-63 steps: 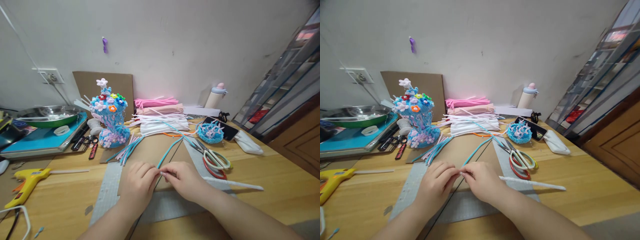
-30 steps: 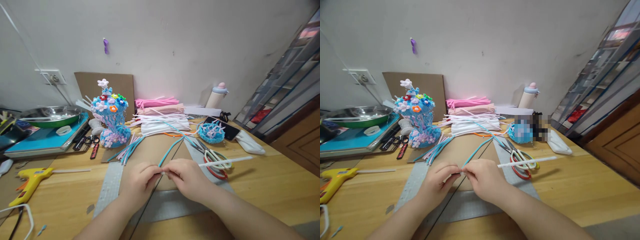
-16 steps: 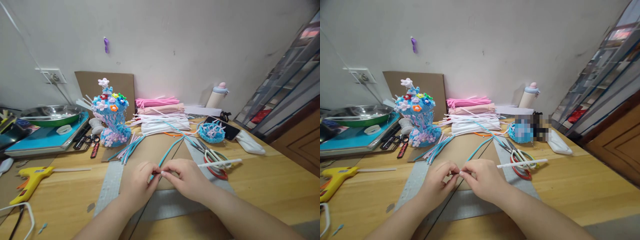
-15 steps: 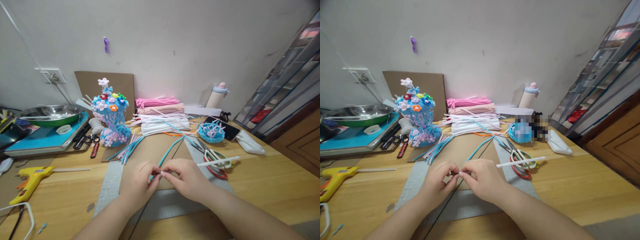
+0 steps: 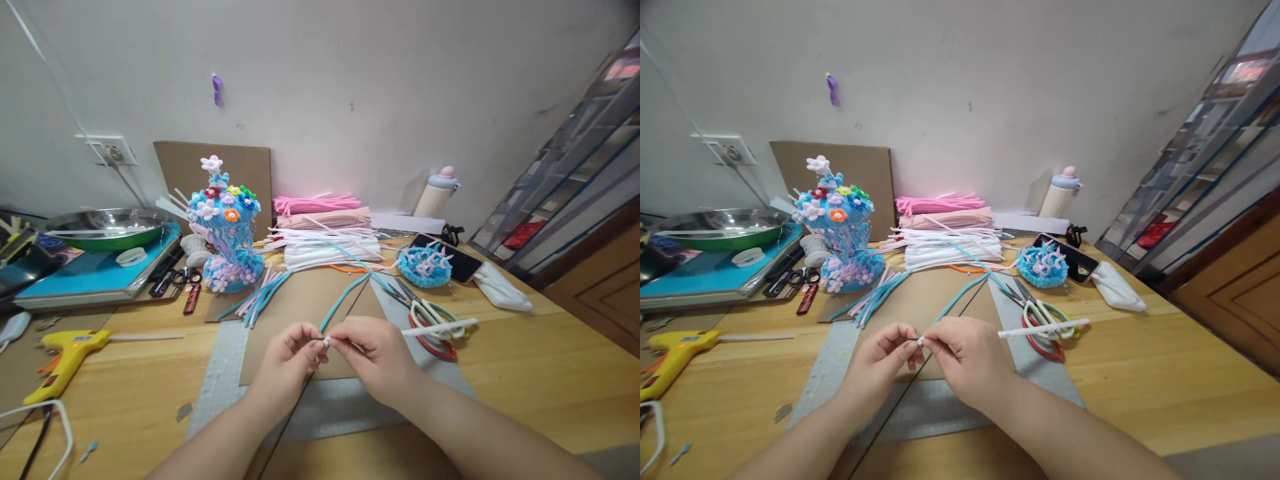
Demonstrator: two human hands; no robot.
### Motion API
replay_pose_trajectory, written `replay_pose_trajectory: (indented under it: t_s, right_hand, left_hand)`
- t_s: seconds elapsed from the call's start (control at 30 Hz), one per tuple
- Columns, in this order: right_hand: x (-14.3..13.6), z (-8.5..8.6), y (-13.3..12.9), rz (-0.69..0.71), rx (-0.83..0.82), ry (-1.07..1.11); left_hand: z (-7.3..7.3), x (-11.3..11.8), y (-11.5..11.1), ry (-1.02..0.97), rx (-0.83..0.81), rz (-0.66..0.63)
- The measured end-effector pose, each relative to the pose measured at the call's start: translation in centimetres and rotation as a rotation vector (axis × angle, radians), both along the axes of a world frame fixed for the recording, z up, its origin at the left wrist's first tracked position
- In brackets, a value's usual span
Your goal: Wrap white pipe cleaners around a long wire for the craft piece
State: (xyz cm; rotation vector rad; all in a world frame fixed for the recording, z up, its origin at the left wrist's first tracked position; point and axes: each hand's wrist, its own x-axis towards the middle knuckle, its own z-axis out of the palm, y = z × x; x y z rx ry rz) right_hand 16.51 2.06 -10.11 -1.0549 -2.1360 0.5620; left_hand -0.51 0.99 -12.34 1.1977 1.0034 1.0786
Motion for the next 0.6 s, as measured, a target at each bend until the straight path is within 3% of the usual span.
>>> replay_pose_trajectory:
  t_s: [0.13,0.4,0.6]
  right_hand:
    - [0.0,-0.1,0.0,0.008,0.031,-0.03]
    - [0.1,-0.4,0.2,0.01,0.084,-0.13]
    - [0.1,-0.3,0.1,0.039,0.027,-0.157]
  left_hand:
    - [0.0,-0.1,0.0,-0.006,-0.004,0.032]
    - [0.0,-0.6,-0.1,0.446,0.331,0.093]
    - [-0.2,-1.1,-0.1,0.617,0.644,0.099]
